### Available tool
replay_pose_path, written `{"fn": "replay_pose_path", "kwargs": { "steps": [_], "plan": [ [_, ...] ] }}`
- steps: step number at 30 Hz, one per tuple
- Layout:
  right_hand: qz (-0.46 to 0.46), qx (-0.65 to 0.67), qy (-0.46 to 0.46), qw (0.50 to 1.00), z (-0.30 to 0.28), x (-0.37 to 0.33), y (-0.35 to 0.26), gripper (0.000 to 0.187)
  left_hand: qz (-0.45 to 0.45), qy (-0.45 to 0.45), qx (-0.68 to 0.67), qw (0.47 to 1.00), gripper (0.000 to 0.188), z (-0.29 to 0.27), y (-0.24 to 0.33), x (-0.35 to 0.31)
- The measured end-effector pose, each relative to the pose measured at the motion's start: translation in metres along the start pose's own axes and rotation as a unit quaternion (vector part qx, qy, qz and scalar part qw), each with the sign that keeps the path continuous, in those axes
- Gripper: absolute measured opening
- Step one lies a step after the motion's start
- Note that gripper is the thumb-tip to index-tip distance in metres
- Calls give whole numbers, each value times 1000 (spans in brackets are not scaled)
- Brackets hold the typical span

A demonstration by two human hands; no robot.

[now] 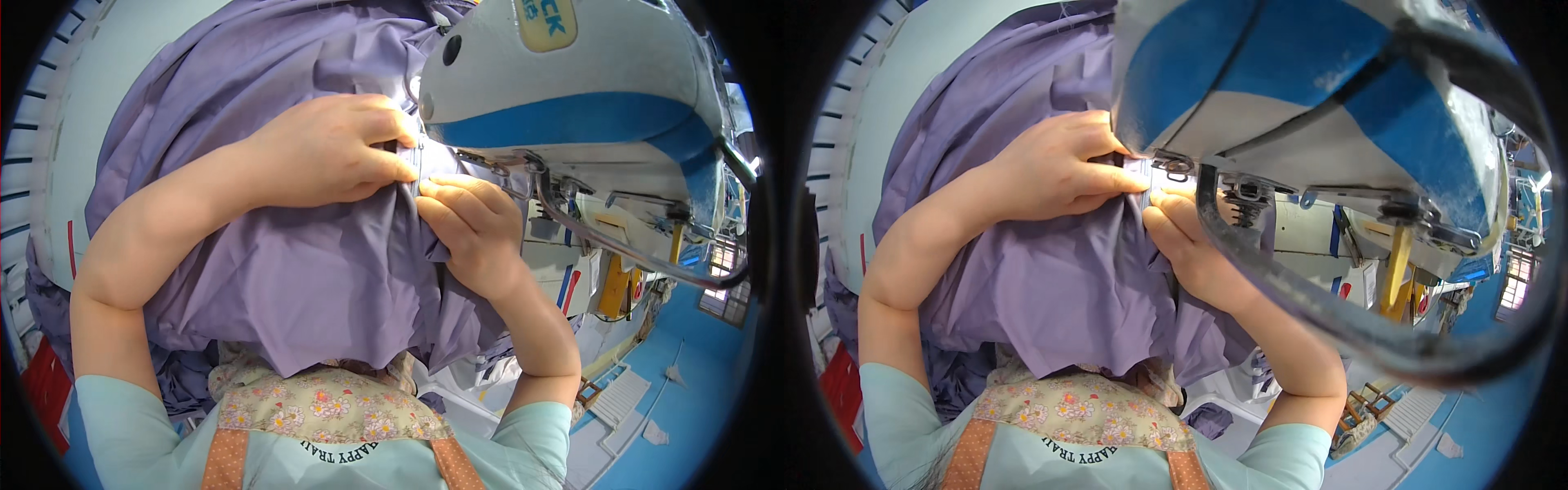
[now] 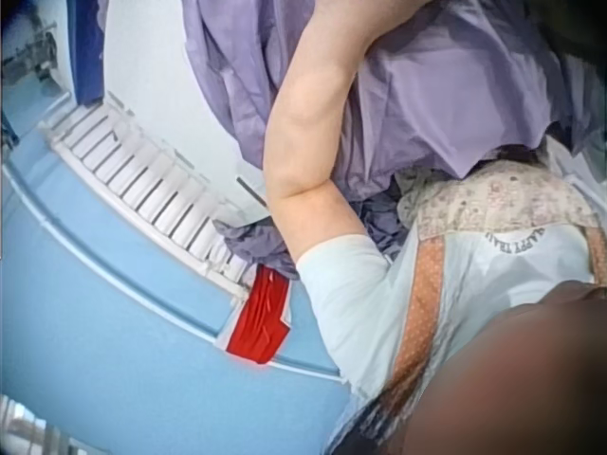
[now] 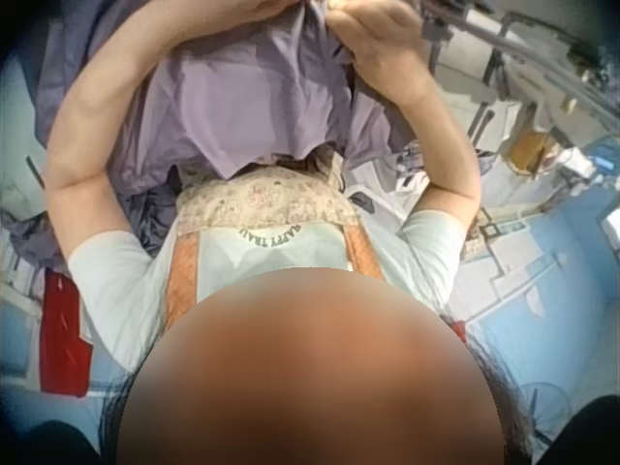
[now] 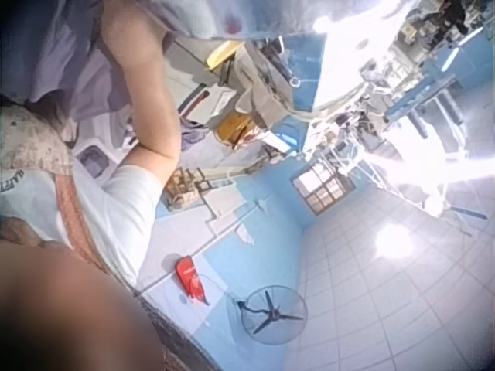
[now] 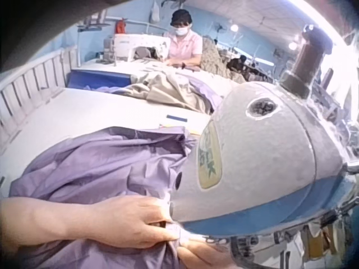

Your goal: Operating an industrial sewing machine to join purple textile pieces.

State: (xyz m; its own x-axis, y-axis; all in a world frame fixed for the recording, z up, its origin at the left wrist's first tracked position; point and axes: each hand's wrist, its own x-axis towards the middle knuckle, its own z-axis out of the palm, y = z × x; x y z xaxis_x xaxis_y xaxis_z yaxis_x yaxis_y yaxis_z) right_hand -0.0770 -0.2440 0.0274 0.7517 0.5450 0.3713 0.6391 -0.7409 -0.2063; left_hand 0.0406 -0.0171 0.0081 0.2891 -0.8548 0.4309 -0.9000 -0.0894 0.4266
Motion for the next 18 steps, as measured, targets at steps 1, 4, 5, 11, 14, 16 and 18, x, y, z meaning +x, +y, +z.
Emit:
{"fn": "replay_pose_path", "kwargs": {
  "steps": [1, 4, 5, 11, 14, 16, 18],
  "plan": [
    [14, -13, -9, 1000, 1, -1, 1, 32, 7, -5, 17, 1000, 33, -1, -1, 1],
    [27, 11, -3, 1000, 4, -4, 2, 34, -98, 11, 29, 995, 49, 2, 34, -16],
    [42, 22, -1, 999, 4, -7, 2, 35, -184, 38, 13, 982, 57, 4, 57, -26],
    [43, 36, -8, 998, -3, -8, -9, 39, -188, -64, 97, 975, 57, -33, 81, -89],
    [2, 43, 15, 999, 2, -3, -16, 36, -80, -68, 109, 988, 48, -57, 34, -100],
    [0, 45, 23, 999, 3, -10, -21, 35, -98, -64, 133, 984, 49, -60, 38, -92],
    [49, 75, 32, 995, 3, -16, -27, 33, -113, -39, 112, 986, 45, -54, 58, -80]
  ]
}}
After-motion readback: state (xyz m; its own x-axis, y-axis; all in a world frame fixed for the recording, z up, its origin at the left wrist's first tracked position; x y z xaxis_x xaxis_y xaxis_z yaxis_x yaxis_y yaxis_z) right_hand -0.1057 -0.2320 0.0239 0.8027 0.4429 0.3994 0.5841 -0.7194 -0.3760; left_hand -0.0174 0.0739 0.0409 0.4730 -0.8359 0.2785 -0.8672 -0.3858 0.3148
